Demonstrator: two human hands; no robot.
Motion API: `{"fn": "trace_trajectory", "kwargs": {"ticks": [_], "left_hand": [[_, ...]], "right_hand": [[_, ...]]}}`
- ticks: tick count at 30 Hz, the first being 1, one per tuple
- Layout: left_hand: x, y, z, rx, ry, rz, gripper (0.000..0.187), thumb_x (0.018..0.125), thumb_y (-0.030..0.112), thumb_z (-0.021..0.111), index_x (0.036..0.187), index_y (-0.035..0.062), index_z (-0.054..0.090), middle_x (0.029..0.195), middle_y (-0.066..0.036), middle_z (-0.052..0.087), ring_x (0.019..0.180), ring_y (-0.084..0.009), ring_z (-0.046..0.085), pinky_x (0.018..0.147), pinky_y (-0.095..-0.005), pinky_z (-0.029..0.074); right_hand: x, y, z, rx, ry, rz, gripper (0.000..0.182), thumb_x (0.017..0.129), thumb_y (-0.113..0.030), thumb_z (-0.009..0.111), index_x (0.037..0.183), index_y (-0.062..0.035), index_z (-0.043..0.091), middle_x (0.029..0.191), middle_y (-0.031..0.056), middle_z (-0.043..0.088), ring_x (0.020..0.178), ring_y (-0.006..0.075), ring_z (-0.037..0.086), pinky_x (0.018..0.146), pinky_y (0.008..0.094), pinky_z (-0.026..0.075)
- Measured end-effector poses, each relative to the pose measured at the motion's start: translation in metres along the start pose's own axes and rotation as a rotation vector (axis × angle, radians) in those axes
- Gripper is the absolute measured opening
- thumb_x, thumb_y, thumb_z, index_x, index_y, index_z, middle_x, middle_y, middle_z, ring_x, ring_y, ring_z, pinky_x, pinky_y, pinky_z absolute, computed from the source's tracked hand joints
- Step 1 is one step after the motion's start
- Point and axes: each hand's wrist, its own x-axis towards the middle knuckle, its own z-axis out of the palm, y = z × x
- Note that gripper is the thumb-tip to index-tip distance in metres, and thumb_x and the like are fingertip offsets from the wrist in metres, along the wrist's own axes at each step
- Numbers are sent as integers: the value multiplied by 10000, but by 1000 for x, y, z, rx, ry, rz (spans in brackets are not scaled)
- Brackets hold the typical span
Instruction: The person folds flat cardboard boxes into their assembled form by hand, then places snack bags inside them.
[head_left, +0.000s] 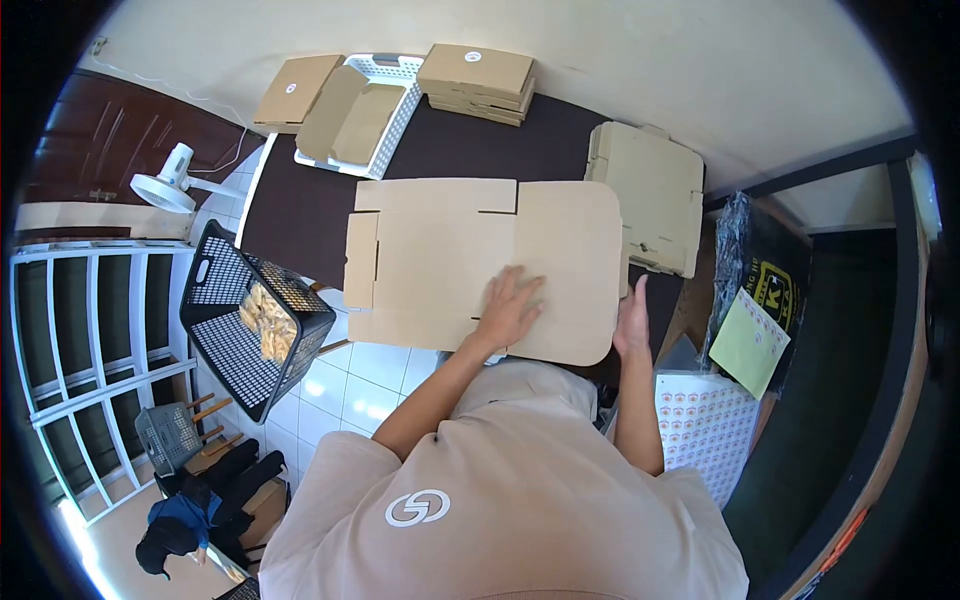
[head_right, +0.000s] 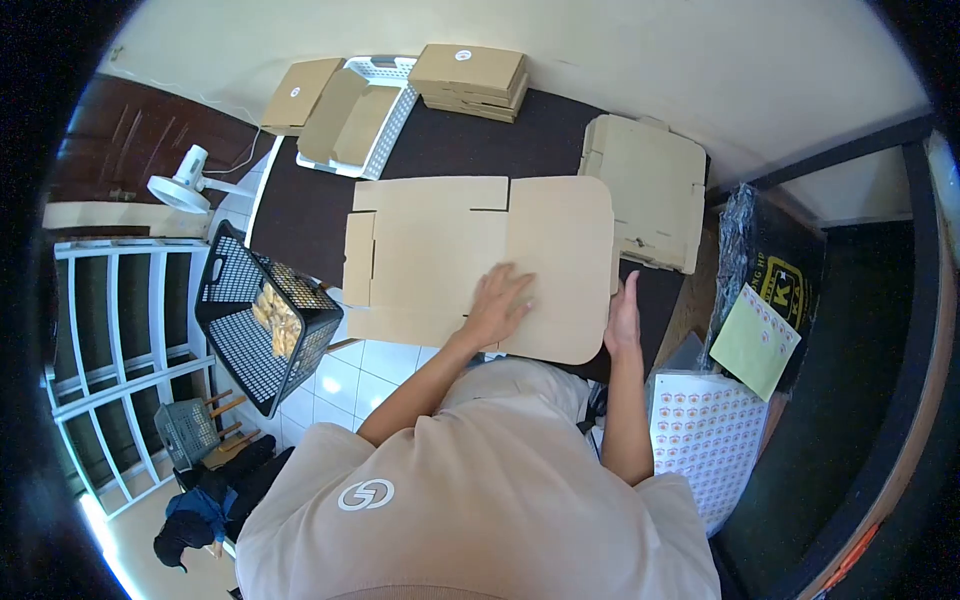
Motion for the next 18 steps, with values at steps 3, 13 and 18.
{"fn": "trace_trajectory", "kwargs": {"ticks": [3, 13, 18], "left_hand": [[-11, -19, -3, 122, 31, 56, 544, 910, 371, 542, 1407, 194, 413, 1484, -204, 273, 1404, -385, 182, 1120, -549, 144], [-10, -12, -5, 122, -11, 48, 649, 888, 418, 568, 1458, 217, 332, 1534, -204, 169, 1422, -399, 107, 1126, -563, 76], [-18, 14, -23, -33, -208, 168, 898, 711, 458, 740, 1465, 237, 307, 1546, -193, 120, 1423, -414, 73, 1115, -599, 78]], "right_hand": [[12, -1, -23, -475, -77, -172, 384, 942, -286, 559, 1196, 2, 548, 1122, 110, 637, 952, 183, 630, 841, 317, 494], [49, -23, 9, -1157, 252, -496, 350, 775, -124, 694, 1088, -5, 592, 1080, 198, 653, 1005, 327, 633, 876, 394, 477], [67, -27, 9, -1309, 245, -487, 368, 781, -132, 688, 1101, -17, 548, 1089, 194, 640, 1049, 349, 600, 894, 428, 457]]}}
